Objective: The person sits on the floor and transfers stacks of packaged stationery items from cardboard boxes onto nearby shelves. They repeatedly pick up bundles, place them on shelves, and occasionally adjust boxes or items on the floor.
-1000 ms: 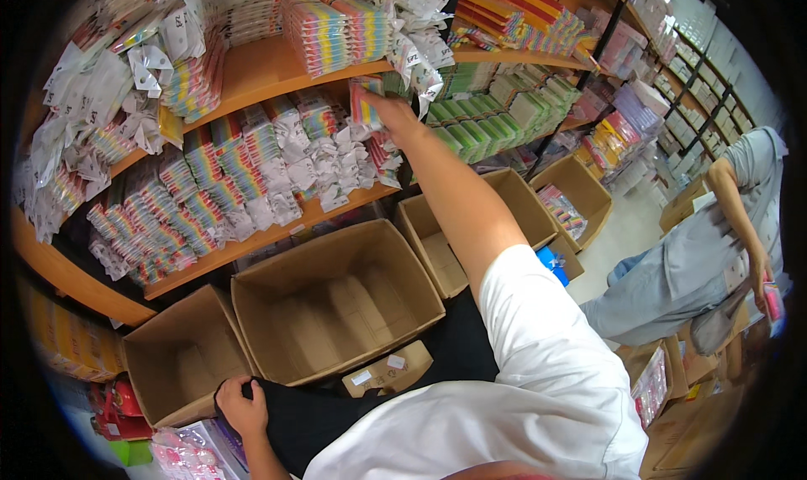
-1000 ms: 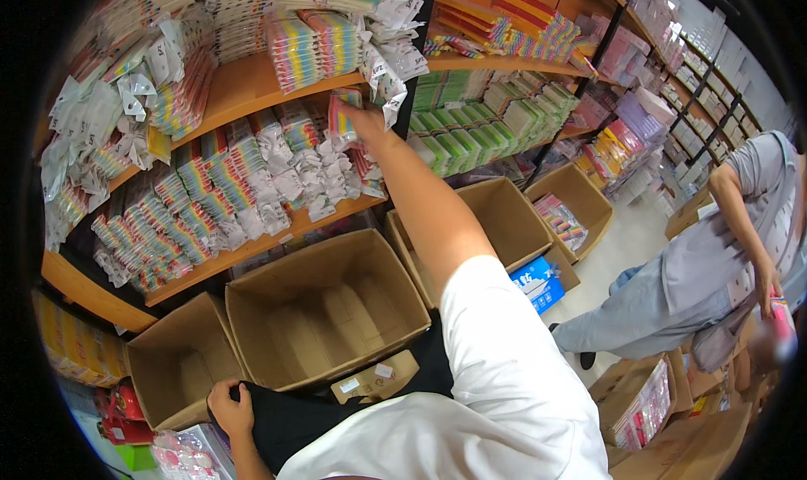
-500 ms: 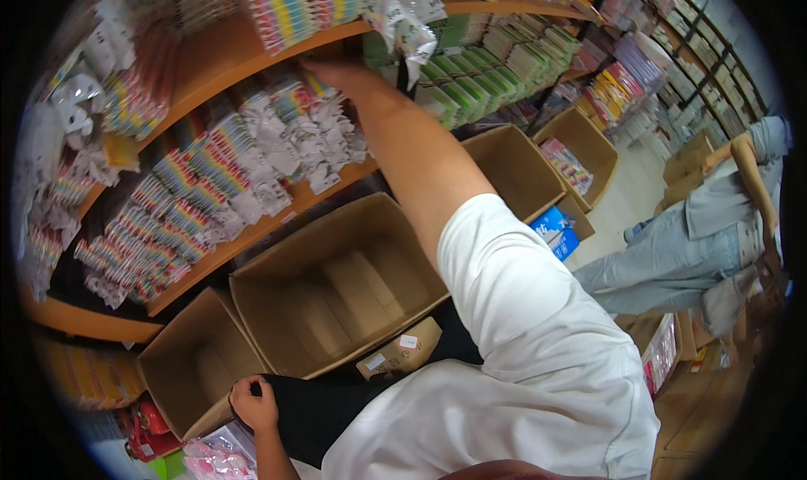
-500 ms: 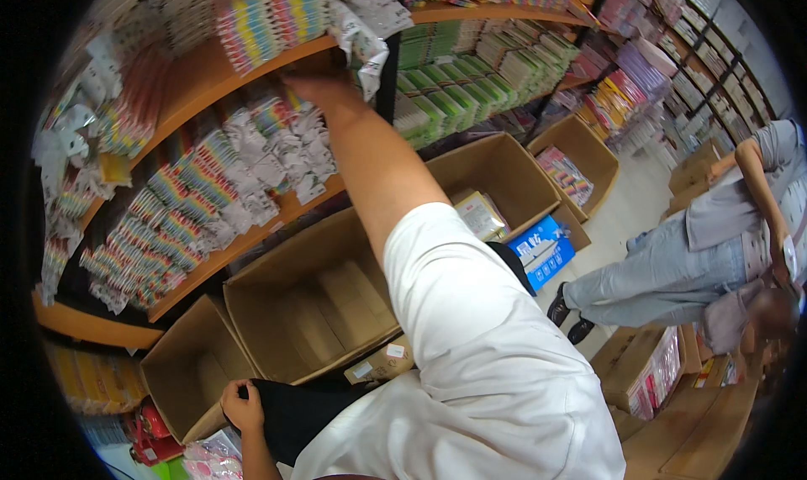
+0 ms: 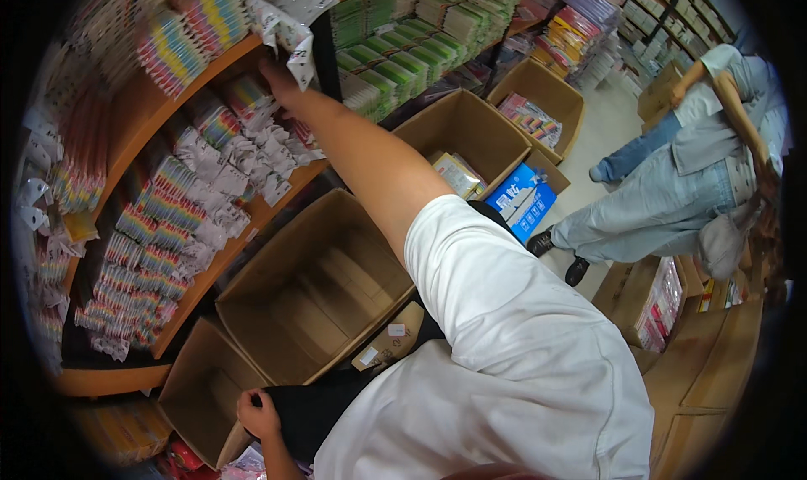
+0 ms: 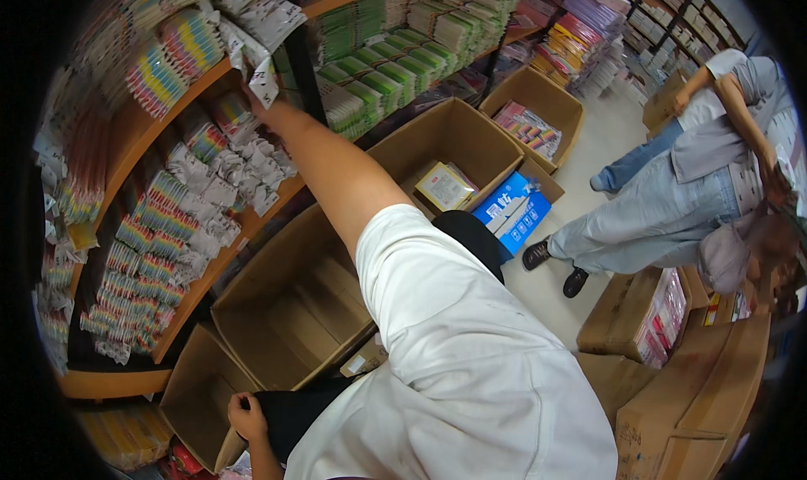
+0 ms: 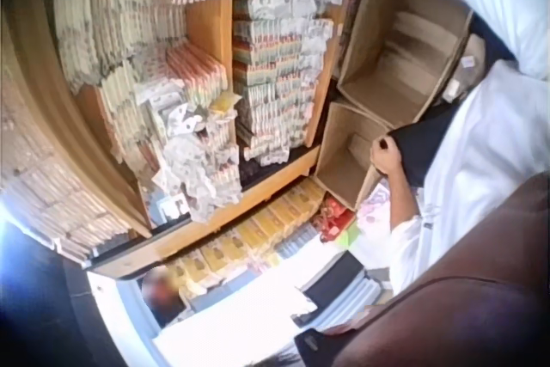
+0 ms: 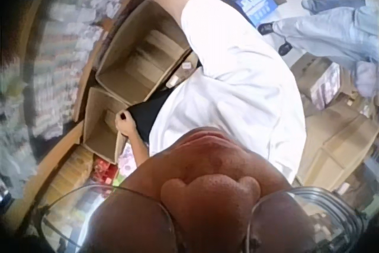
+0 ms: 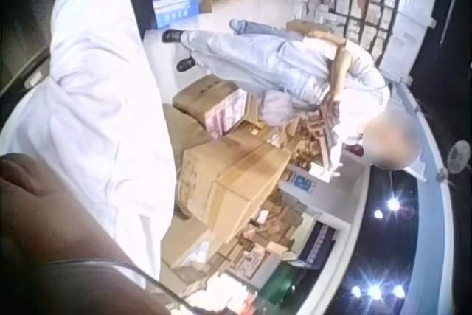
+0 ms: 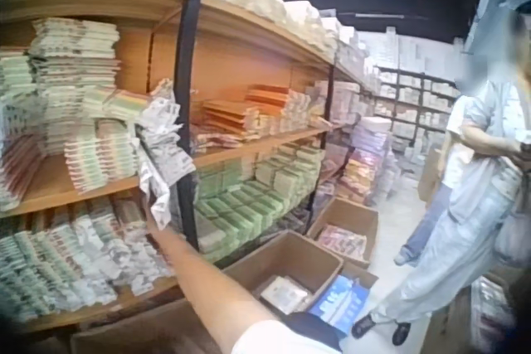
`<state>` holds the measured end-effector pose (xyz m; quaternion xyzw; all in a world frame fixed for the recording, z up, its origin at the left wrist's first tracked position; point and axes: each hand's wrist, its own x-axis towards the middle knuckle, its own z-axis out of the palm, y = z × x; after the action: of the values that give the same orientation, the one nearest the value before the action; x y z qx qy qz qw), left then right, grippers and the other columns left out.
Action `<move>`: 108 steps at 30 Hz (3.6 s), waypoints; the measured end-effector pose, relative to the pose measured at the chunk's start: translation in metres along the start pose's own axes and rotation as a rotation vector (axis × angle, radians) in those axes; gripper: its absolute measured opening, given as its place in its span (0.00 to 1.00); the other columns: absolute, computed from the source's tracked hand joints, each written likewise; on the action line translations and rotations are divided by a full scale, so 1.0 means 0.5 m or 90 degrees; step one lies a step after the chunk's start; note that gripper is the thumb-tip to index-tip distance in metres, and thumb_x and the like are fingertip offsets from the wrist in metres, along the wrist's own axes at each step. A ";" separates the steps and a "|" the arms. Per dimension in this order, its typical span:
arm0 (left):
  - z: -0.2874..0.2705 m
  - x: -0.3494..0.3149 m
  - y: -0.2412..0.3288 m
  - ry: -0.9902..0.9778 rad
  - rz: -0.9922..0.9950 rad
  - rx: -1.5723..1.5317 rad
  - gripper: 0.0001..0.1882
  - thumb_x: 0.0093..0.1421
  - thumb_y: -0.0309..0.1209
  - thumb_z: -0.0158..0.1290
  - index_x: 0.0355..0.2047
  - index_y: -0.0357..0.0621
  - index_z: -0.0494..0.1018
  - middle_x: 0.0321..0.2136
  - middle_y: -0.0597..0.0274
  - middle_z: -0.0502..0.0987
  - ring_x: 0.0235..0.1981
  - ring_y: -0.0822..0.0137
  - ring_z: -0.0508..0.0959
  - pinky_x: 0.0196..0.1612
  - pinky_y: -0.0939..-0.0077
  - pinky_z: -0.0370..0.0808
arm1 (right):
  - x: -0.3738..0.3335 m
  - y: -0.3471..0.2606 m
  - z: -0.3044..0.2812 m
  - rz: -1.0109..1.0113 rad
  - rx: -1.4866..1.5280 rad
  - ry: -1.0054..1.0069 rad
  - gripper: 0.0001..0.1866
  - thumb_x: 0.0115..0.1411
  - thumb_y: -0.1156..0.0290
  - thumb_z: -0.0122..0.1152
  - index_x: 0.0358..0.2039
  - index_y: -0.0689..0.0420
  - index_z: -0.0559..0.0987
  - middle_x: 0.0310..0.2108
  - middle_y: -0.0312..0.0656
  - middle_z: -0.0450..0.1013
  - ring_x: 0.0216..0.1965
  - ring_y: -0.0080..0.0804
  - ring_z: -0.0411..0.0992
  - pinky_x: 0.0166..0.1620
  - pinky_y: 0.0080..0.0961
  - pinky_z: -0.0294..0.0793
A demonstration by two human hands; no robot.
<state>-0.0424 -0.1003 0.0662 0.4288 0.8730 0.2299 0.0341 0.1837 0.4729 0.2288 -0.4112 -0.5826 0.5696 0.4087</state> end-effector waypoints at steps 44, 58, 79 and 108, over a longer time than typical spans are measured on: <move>0.222 0.241 -0.236 -0.379 -0.256 -0.244 0.11 0.57 0.32 0.64 0.24 0.38 0.77 0.18 0.64 0.70 0.18 0.68 0.67 0.23 0.63 0.64 | -0.887 -0.144 0.153 -0.317 0.340 -0.783 0.16 0.58 0.66 0.66 0.45 0.57 0.79 0.41 0.40 0.77 0.42 0.28 0.75 0.45 0.28 0.75; 0.238 0.254 -0.252 -0.381 -0.216 -0.262 0.15 0.54 0.34 0.67 0.20 0.41 0.73 0.16 0.65 0.67 0.17 0.70 0.62 0.21 0.65 0.60 | -0.904 -0.146 0.163 -0.302 0.333 -0.795 0.17 0.59 0.64 0.65 0.46 0.57 0.78 0.42 0.40 0.76 0.42 0.29 0.75 0.45 0.28 0.75; 0.255 0.265 -0.291 -0.387 -0.268 -0.315 0.15 0.55 0.33 0.66 0.21 0.45 0.69 0.13 0.66 0.63 0.11 0.70 0.58 0.14 0.67 0.56 | -0.913 -0.146 0.151 -0.316 0.355 -0.786 0.18 0.60 0.62 0.65 0.48 0.57 0.77 0.43 0.41 0.75 0.42 0.30 0.75 0.44 0.29 0.75; 0.158 0.192 -0.155 -0.360 -0.217 -0.191 0.14 0.53 0.36 0.62 0.34 0.38 0.76 0.29 0.58 0.78 0.25 0.64 0.74 0.28 0.65 0.71 | -0.856 0.239 -0.038 -0.157 -0.541 -0.344 0.17 0.55 0.61 0.68 0.42 0.56 0.79 0.43 0.49 0.75 0.48 0.51 0.73 0.49 0.47 0.75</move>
<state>-0.1390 -0.0384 -0.0245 0.3141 0.8443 0.2189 0.3748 0.3436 0.0765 0.1061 -0.3076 -0.8912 0.3165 0.1046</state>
